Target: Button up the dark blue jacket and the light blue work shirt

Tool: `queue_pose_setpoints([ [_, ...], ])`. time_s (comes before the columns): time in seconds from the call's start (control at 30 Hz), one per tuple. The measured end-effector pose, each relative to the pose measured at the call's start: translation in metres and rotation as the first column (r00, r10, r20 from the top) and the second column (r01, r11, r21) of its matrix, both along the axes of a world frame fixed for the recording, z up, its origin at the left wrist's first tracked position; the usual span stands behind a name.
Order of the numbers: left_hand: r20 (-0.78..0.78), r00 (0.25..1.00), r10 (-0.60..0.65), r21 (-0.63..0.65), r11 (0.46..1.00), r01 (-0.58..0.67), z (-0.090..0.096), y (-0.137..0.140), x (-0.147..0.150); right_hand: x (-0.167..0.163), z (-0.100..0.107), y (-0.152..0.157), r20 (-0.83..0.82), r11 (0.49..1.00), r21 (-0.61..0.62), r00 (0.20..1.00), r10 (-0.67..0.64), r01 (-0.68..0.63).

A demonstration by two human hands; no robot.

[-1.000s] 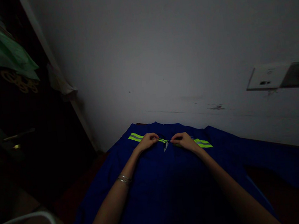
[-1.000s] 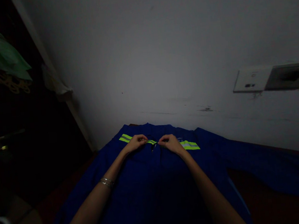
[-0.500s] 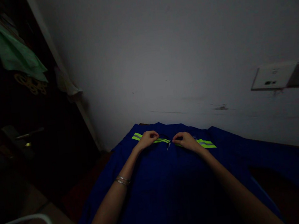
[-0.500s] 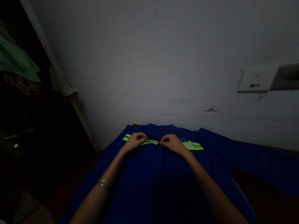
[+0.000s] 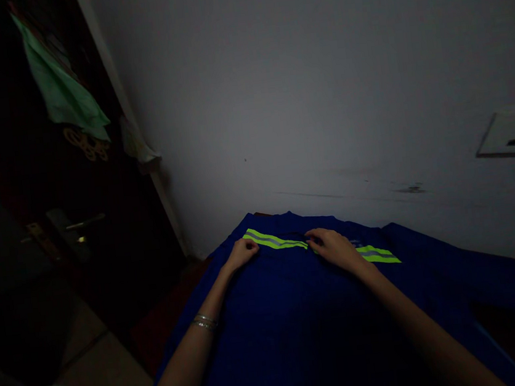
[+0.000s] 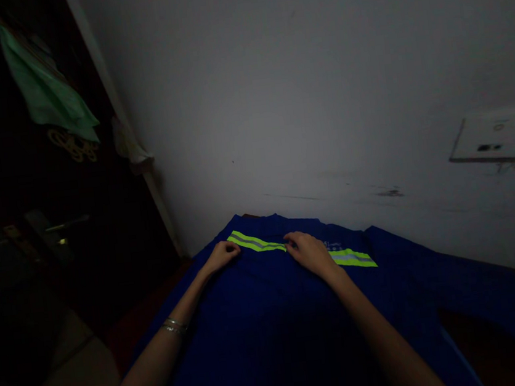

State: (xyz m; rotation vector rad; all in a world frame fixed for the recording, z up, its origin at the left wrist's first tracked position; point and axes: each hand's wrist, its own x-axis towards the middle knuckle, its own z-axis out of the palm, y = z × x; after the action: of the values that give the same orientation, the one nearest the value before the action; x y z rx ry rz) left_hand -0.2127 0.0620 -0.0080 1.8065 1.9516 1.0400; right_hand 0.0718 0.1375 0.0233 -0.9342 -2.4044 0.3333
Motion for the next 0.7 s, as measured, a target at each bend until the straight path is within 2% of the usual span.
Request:
queue_pose_setpoints([
  [0.17,0.047,0.999,0.020,-0.002,1.000,-0.020,0.000,-0.002,-0.007,-0.027,0.005,-0.012,0.020,0.995,-0.013,0.995,0.095,-0.094],
  [0.37,0.068,0.994,0.083,0.027,0.996,-0.085,0.004,-0.004,-0.015,-0.080,0.005,-0.017,0.104,0.979,0.007,0.974,0.201,-0.203],
  [0.53,0.050,0.992,0.113,0.032,0.993,-0.115,0.004,-0.005,-0.016,-0.112,-0.013,-0.015,0.123,0.959,-0.042,0.951,0.283,-0.280],
  [0.6,0.047,0.992,0.119,0.027,0.992,-0.121,0.002,-0.005,-0.016,-0.118,-0.022,-0.016,0.121,0.953,-0.024,0.945,0.302,-0.302],
  [0.7,0.043,0.993,0.110,0.022,0.994,-0.111,-0.001,-0.004,-0.016,-0.120,-0.034,-0.020,0.106,0.963,0.030,0.959,0.262,-0.266],
])
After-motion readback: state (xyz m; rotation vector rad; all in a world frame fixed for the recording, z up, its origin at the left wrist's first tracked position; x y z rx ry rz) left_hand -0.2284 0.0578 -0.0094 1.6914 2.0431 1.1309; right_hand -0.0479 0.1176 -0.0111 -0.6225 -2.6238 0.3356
